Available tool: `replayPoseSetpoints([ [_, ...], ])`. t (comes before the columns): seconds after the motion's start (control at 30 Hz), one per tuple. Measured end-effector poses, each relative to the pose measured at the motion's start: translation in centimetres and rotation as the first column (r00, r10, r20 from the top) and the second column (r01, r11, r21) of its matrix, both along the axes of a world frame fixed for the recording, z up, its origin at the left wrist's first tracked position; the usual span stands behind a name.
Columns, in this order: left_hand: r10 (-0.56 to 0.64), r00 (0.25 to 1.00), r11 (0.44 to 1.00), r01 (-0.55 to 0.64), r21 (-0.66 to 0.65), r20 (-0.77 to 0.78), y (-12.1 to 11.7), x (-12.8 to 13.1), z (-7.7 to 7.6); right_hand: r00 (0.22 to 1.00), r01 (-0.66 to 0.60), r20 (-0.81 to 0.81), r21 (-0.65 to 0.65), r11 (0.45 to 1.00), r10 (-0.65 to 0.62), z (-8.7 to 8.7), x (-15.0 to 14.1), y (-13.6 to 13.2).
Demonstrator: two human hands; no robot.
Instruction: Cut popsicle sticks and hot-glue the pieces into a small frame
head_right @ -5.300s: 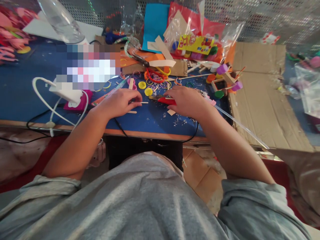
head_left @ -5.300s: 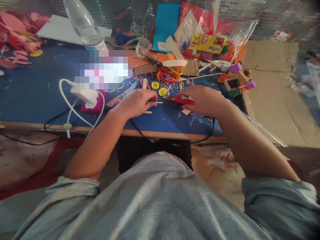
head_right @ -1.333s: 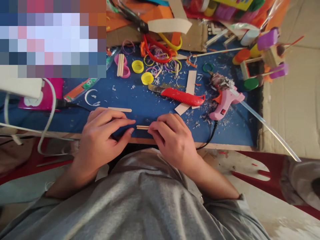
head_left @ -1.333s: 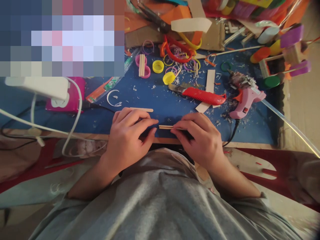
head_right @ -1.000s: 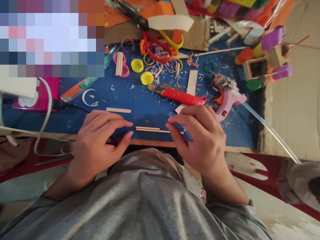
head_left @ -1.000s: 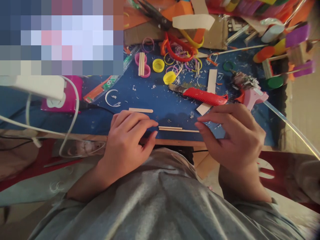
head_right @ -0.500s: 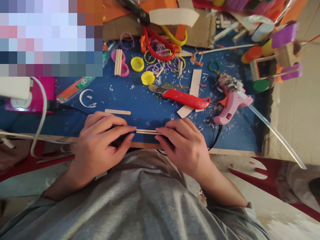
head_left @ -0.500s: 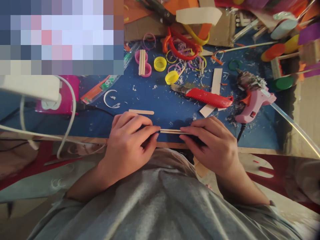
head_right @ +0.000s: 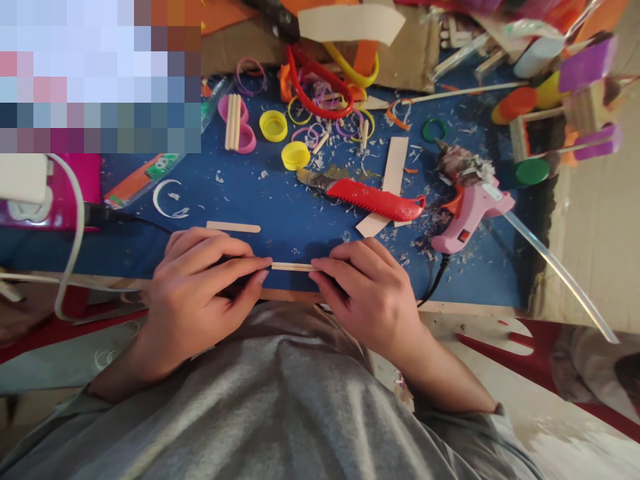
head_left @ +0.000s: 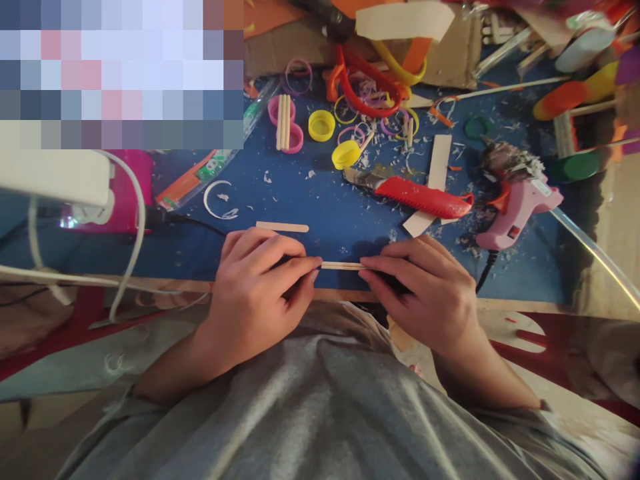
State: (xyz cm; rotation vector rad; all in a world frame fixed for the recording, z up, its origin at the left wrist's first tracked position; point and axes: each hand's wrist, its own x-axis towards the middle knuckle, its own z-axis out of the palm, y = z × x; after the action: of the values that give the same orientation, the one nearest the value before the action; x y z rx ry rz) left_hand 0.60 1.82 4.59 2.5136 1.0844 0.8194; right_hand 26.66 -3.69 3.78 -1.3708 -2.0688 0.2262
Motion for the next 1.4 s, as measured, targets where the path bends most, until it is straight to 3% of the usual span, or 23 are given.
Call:
replayPoseSetpoints([
  [0.7,-0.010,0.998,0.999,0.007,-0.046,-0.062,-0.04,0.29,0.85,0.999,0.033,0.008,-0.027,0.999,-0.033,0.04,-0.18,-0.12],
  [1.4,0.007,0.999,0.998,-0.010,-0.065,-0.050,0.22,0.59,0.73,0.999,0.040,0.000,-0.028,0.999,-0.040,-0.04,-0.21,-0.12],
])
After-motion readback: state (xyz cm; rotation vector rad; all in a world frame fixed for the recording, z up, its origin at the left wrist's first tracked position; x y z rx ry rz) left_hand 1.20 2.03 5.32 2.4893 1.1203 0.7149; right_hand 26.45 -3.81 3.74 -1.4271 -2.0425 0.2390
